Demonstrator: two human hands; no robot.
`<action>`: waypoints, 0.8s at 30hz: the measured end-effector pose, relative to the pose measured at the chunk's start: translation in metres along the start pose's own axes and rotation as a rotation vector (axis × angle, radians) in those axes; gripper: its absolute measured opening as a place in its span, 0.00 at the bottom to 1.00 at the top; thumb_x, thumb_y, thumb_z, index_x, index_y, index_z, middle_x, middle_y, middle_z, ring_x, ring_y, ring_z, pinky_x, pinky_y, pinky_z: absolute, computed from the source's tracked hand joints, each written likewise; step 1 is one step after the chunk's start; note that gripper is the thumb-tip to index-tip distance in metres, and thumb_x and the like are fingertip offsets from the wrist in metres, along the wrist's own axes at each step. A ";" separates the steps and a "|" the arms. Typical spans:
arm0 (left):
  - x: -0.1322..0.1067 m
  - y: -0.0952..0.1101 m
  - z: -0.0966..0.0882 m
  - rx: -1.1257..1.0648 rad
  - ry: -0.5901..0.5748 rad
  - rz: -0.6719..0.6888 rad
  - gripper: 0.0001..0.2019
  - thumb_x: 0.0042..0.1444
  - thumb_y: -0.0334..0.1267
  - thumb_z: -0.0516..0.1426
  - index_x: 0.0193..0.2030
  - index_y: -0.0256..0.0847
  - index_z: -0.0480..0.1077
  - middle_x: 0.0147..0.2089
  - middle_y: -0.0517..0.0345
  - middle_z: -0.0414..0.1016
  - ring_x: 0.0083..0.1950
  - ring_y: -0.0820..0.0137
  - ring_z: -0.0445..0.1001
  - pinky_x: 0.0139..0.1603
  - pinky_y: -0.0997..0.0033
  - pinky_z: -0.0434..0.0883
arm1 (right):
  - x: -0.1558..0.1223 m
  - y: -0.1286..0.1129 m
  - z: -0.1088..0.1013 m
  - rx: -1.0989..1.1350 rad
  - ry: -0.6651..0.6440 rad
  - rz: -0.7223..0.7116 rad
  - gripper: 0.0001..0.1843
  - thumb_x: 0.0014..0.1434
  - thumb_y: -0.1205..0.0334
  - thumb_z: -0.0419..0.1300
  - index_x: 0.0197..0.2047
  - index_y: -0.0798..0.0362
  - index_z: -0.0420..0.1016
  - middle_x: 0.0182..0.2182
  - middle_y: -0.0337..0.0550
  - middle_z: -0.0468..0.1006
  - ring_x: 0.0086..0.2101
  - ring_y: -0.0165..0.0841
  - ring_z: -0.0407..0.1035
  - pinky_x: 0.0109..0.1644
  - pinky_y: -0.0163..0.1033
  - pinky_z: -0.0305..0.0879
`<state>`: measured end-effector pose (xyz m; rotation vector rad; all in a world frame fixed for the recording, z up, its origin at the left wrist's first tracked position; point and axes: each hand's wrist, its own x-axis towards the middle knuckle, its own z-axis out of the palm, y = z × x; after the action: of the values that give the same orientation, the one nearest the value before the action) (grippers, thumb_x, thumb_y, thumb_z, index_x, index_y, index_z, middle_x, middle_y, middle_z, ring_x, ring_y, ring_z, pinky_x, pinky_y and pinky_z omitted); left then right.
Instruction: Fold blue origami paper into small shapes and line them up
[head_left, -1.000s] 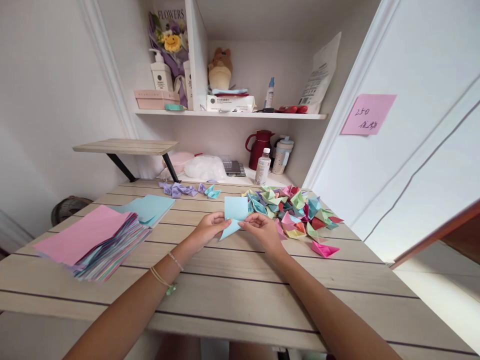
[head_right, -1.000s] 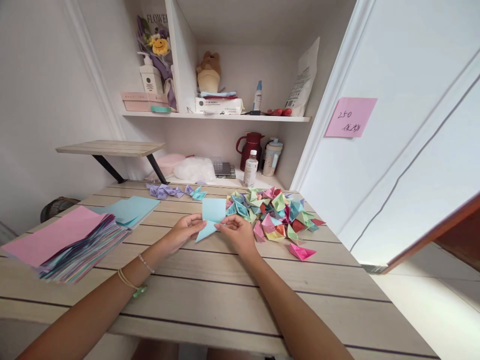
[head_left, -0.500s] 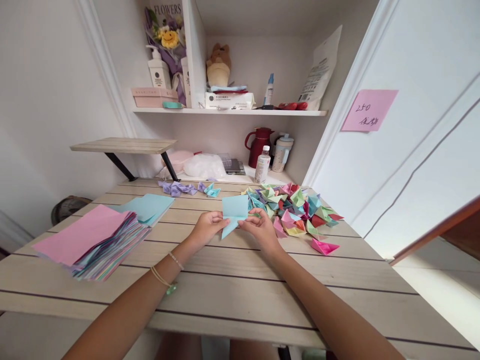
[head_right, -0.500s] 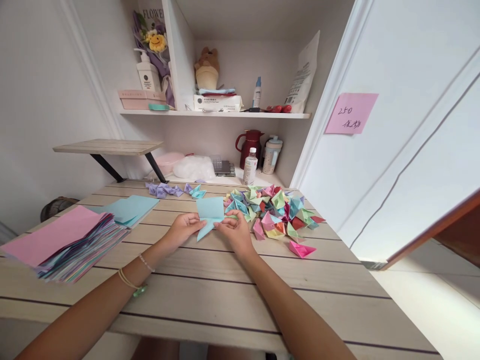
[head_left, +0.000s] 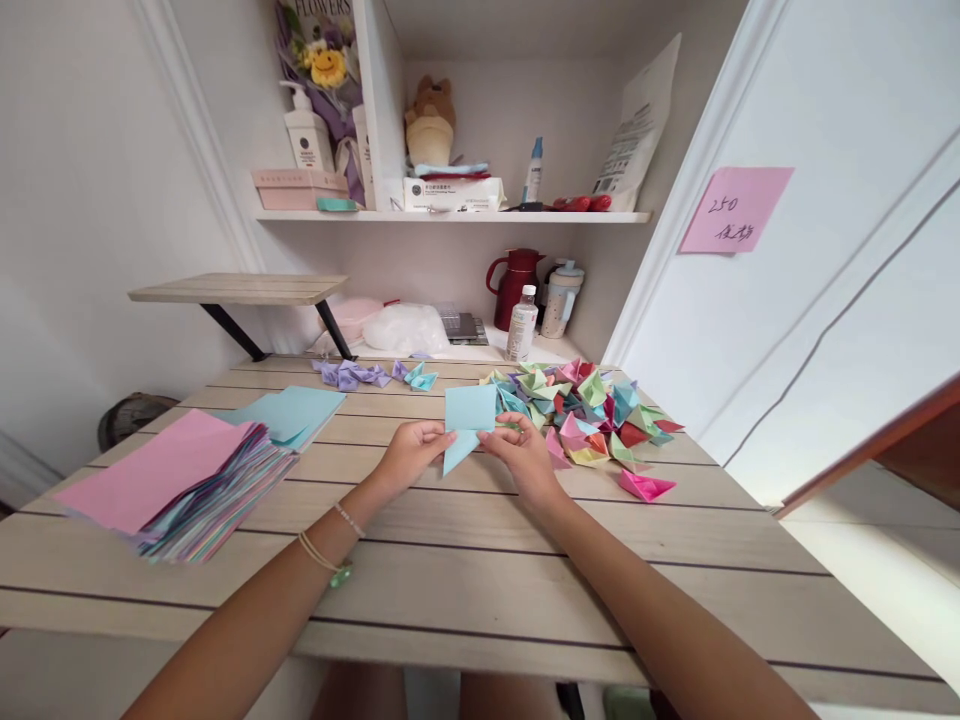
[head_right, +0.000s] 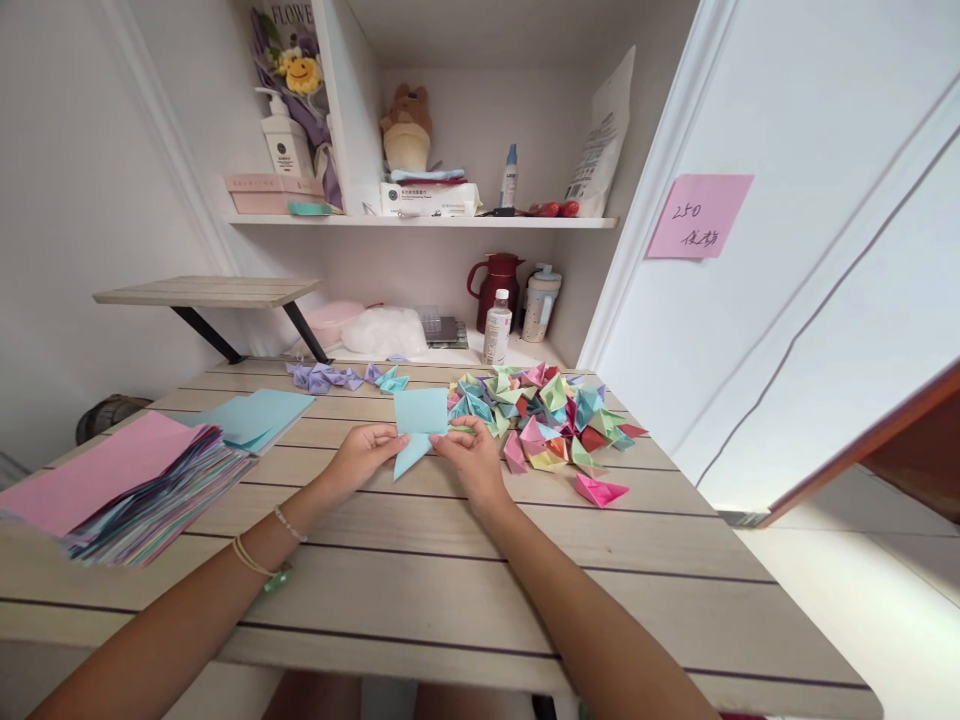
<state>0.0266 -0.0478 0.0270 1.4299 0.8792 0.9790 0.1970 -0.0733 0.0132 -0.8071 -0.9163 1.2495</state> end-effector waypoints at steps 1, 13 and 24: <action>0.000 0.000 0.000 -0.001 0.000 -0.001 0.14 0.44 0.44 0.60 0.31 0.34 0.73 0.30 0.53 0.76 0.31 0.69 0.72 0.32 0.73 0.67 | 0.000 0.000 0.000 -0.002 0.007 -0.004 0.25 0.36 0.58 0.69 0.35 0.51 0.61 0.23 0.35 0.75 0.27 0.34 0.72 0.40 0.44 0.67; 0.000 0.003 -0.001 -0.026 0.018 -0.007 0.12 0.42 0.42 0.61 0.30 0.35 0.73 0.29 0.54 0.76 0.30 0.69 0.72 0.31 0.74 0.67 | 0.004 -0.007 -0.004 -0.025 -0.059 0.036 0.21 0.37 0.57 0.68 0.32 0.52 0.62 0.21 0.37 0.77 0.28 0.34 0.73 0.40 0.42 0.67; -0.001 0.004 -0.003 0.051 -0.036 0.017 0.11 0.44 0.41 0.60 0.29 0.34 0.72 0.26 0.56 0.74 0.28 0.72 0.70 0.29 0.76 0.65 | 0.010 -0.006 -0.011 -0.126 -0.136 0.131 0.21 0.36 0.59 0.69 0.34 0.54 0.68 0.24 0.38 0.77 0.28 0.32 0.72 0.40 0.40 0.67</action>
<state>0.0238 -0.0478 0.0309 1.4960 0.8721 0.9473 0.2104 -0.0647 0.0151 -0.9013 -1.0742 1.3846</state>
